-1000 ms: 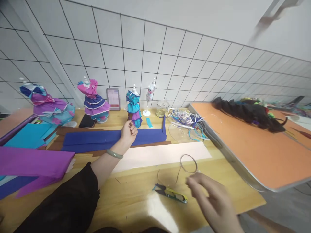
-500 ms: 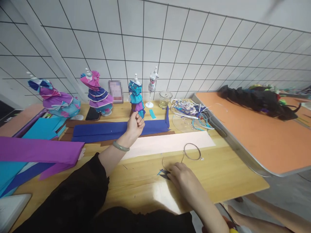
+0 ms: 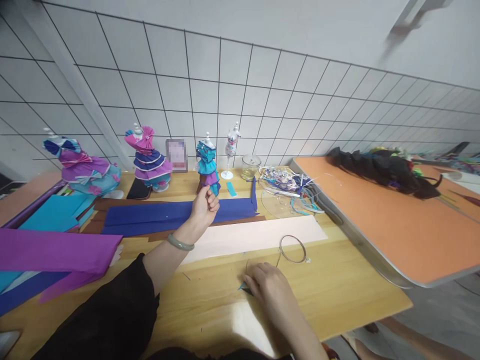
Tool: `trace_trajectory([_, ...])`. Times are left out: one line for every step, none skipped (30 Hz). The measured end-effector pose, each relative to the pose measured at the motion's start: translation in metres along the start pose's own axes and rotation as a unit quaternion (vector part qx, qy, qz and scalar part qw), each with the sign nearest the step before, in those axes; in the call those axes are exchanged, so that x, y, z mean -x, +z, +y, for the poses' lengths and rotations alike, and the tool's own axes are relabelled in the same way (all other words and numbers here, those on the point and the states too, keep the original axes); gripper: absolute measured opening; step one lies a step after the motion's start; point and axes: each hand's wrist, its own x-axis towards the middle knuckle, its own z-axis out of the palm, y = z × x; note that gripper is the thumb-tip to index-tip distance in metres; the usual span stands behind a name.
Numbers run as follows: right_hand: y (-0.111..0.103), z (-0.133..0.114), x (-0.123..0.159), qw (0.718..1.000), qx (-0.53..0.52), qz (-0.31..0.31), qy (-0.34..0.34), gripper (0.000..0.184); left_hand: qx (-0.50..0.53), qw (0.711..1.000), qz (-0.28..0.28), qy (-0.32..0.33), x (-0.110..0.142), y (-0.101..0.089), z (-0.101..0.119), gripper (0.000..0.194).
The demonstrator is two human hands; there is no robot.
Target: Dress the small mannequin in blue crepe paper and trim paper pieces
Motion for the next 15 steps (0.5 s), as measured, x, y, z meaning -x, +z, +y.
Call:
trace_trajectory([-0.001,0.000,0.000,1.000,-0.003,-0.004,0.001,0.028,0.000,1.000,0.003,-0.002,-0.001,0.000,0.000,0.026])
trace_trajectory([-0.002,0.000,0.000,1.000,-0.007,-0.008,0.003,0.029,-0.001,1.000,0.006,-0.004,-0.001,-0.001,-0.001,0.027])
trace_trajectory([-0.003,0.000,0.000,1.000,-0.010,-0.013,0.008,0.029,-0.002,1.000,0.008,-0.006,-0.002,-0.001,-0.001,0.027])
trace_trajectory([-0.005,0.000,0.000,1.000,-0.013,-0.015,0.013,0.029,-0.003,1.000,0.009,-0.007,-0.003,-0.002,-0.001,0.027])
trace_trajectory([-0.007,0.000,0.000,1.000,-0.015,-0.016,0.019,0.030,-0.003,1.000,0.010,-0.007,-0.004,-0.002,-0.002,0.027])
trace_trajectory([-0.008,0.000,0.000,0.999,-0.019,-0.014,0.022,0.031,-0.003,1.000,0.009,-0.007,-0.004,-0.003,-0.002,0.027])
trace_trajectory([-0.010,-0.001,0.000,0.999,-0.023,-0.012,0.022,0.032,-0.003,1.000,0.007,-0.007,-0.005,-0.004,-0.002,0.027])
trace_trajectory([-0.011,-0.002,0.000,0.999,-0.027,-0.009,0.020,0.033,-0.002,1.000,0.006,-0.007,-0.005,-0.004,-0.002,0.027])
trace_trajectory([-0.012,-0.003,0.001,0.999,-0.030,-0.005,0.017,0.034,-0.003,1.000,0.006,-0.007,-0.005,-0.005,-0.002,0.026])
trace_trajectory([-0.013,-0.004,0.001,0.999,-0.030,-0.001,0.015,0.035,-0.004,1.000,0.007,-0.008,-0.006,-0.005,-0.003,0.026])
trace_trajectory([-0.013,-0.005,0.001,1.000,-0.028,0.001,0.014,0.037,-0.006,1.000,0.008,-0.008,-0.006,-0.005,-0.003,0.025])
trace_trajectory([-0.013,-0.005,0.001,1.000,-0.026,0.002,0.013,0.039,-0.008,1.000,0.010,-0.007,-0.006,-0.005,-0.002,0.024])
trace_trajectory([-0.014,-0.004,0.001,1.000,-0.025,0.001,0.013,0.040,-0.011,1.000,0.011,-0.007,-0.006,-0.005,-0.002,0.024])
trace_trajectory([-0.014,-0.002,0.001,1.000,-0.025,0.002,0.014,0.040,-0.013,1.000,0.011,-0.007,-0.005,-0.005,-0.002,0.025])
trace_trajectory([-0.015,0.002,0.001,0.999,-0.026,0.008,0.017,0.041,-0.014,1.000,0.011,-0.007,-0.005,-0.004,-0.001,0.025])
